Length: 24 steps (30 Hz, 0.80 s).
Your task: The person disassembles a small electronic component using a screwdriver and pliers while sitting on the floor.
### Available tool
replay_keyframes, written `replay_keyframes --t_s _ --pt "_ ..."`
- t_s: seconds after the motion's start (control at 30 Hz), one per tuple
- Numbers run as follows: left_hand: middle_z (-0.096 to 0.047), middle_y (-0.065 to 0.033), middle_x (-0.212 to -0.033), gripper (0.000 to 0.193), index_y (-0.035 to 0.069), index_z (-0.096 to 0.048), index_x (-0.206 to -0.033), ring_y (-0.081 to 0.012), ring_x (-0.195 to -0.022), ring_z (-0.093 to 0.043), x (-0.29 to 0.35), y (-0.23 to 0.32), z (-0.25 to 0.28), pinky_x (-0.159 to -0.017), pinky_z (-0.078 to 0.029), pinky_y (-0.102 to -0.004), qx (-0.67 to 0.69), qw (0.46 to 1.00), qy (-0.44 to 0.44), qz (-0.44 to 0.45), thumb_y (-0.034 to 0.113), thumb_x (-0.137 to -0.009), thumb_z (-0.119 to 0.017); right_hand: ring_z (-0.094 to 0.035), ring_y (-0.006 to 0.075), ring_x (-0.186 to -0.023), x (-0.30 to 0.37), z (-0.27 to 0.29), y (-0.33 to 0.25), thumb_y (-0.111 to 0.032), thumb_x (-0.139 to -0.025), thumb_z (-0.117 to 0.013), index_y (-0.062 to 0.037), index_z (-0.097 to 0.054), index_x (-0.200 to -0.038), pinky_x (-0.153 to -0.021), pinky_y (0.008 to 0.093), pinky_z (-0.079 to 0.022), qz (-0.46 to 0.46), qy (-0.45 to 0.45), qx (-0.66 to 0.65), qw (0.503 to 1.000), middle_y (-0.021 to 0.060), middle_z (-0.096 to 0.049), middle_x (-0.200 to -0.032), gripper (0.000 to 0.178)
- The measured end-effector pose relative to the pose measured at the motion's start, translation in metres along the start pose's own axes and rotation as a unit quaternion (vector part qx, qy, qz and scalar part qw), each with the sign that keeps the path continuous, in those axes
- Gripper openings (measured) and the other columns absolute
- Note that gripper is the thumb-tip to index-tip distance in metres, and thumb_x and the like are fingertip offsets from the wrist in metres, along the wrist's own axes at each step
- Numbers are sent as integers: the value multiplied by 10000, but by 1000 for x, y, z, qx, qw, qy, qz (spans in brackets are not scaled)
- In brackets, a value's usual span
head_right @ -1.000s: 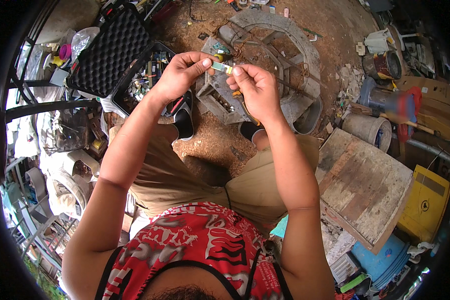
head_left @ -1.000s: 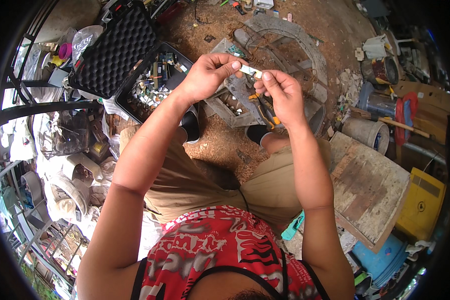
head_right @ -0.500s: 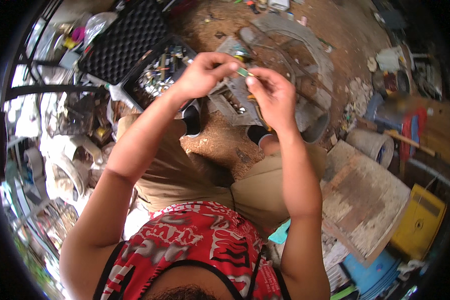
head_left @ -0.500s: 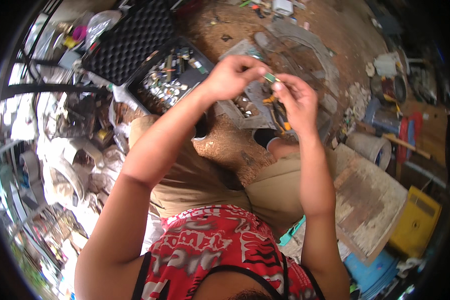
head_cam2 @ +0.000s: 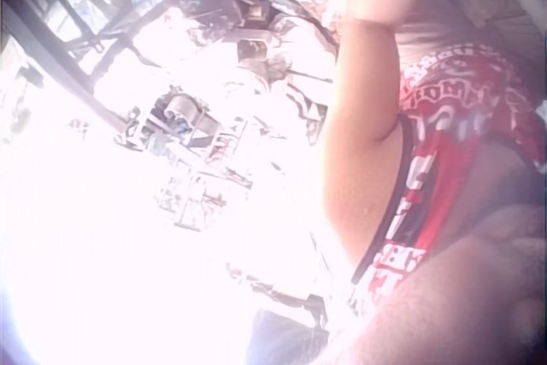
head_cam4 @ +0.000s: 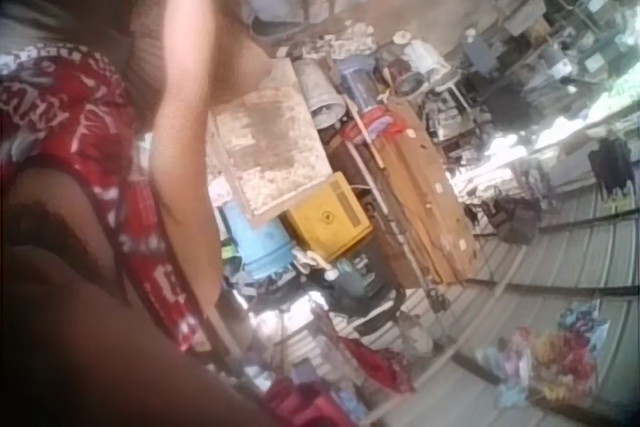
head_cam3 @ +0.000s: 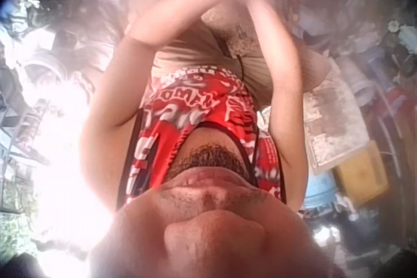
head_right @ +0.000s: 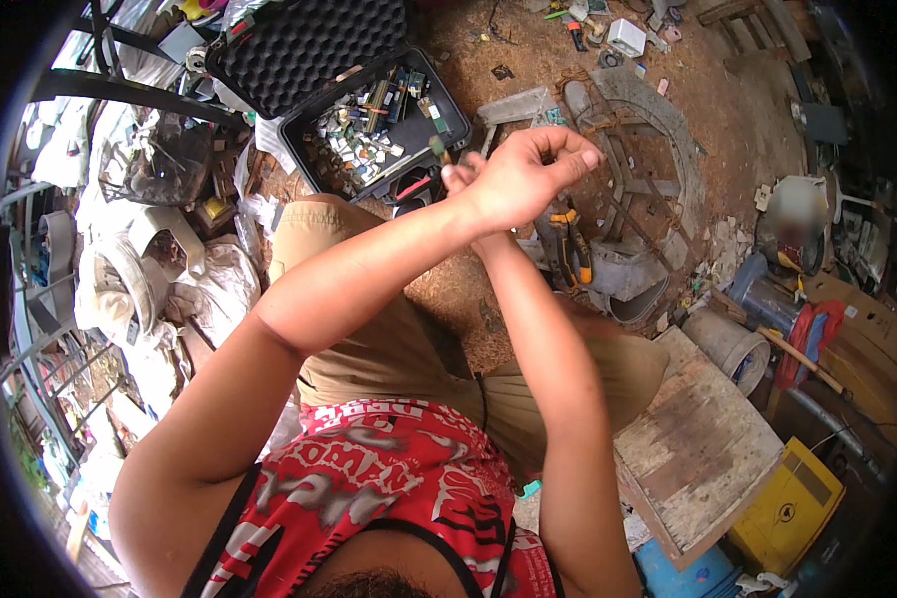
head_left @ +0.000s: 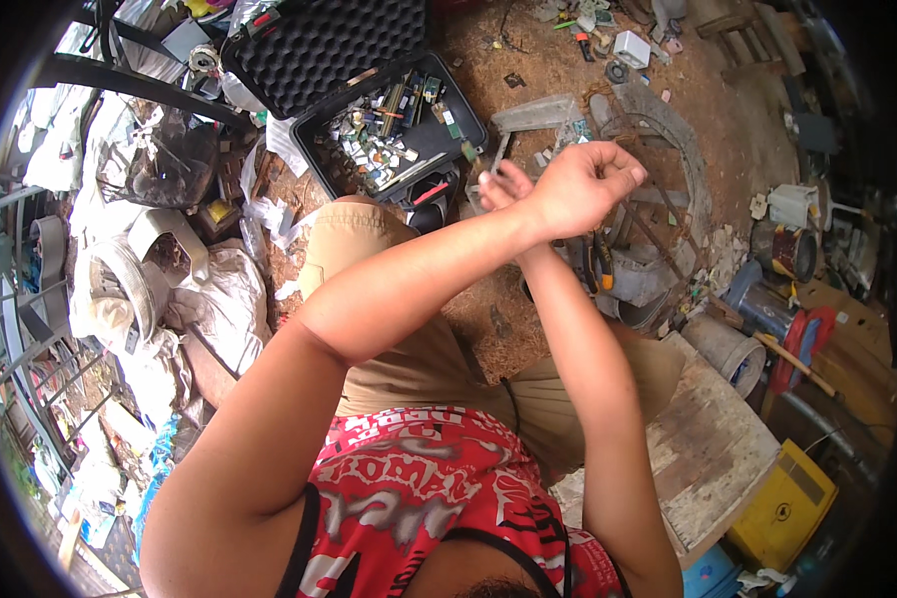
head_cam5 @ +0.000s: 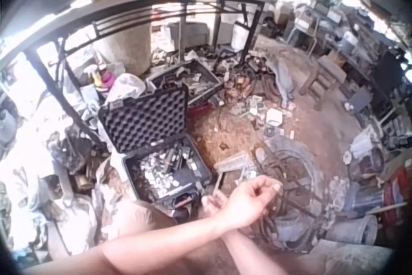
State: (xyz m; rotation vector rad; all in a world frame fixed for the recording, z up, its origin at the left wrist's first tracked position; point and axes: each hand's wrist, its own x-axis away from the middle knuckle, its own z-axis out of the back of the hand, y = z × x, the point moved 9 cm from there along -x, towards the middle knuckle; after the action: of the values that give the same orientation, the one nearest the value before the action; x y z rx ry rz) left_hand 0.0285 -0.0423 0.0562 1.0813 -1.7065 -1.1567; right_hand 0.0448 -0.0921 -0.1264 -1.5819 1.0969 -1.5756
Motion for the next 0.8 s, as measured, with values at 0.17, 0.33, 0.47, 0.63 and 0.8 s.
replay_keyframes --t_s 0.17,0.33,0.47,0.63,0.8 --pt "-654 -94 -1037 341 10 -559 -1248 -162 -918 -634 0 -22 11 -793 -523 -285 229 965 51 116 119 -925 -543 -584 110 -941 12 20 -10 -160 -928 -673 -42 -513 -1318 -823 288 -496 36 -20 4 999 35 -622 -1131 438" --pt "-570 -246 -1262 568 -41 -401 -1375 -333 -1091 -608 -10 -7 -2 -951 -509 -431 480 862 -72 147 213 -867 -395 -595 79 -898 91 65 -127 -101 -942 -638 14 -620 -1174 -812 244 -481 103 -4 57 993 42 -677 -1020 260" --pt "-480 -292 -1389 685 -47 -352 -1437 -379 -1233 -541 -12 -7 -9 -1042 -450 -471 480 859 -120 134 276 -835 -399 -607 85 -883 117 117 -192 -107 -937 -652 0 -608 -1224 -774 221 -492 213 92 116 966 60 -671 -1049 309" --pt "-422 -277 -1450 717 -38 -323 -1467 -383 -1301 -474 -8 -11 -24 -1091 -400 -484 455 867 -138 147 276 -825 -385 -636 125 -783 127 92 -234 -82 -838 -731 -21 -659 -1147 -690 258 -522 296 103 263 912 71 -670 -952 323" --pt "-407 -235 -1482 732 -35 -324 -1470 -360 -1354 -415 -1 -7 -41 -1126 -355 -474 449 868 -161 136 267 -805 -379 -649 176 -668 110 80 -224 -205 -724 -831 -22 -664 -1063 -619 310 -540 288 148 340 883 84 -671 -834 420"
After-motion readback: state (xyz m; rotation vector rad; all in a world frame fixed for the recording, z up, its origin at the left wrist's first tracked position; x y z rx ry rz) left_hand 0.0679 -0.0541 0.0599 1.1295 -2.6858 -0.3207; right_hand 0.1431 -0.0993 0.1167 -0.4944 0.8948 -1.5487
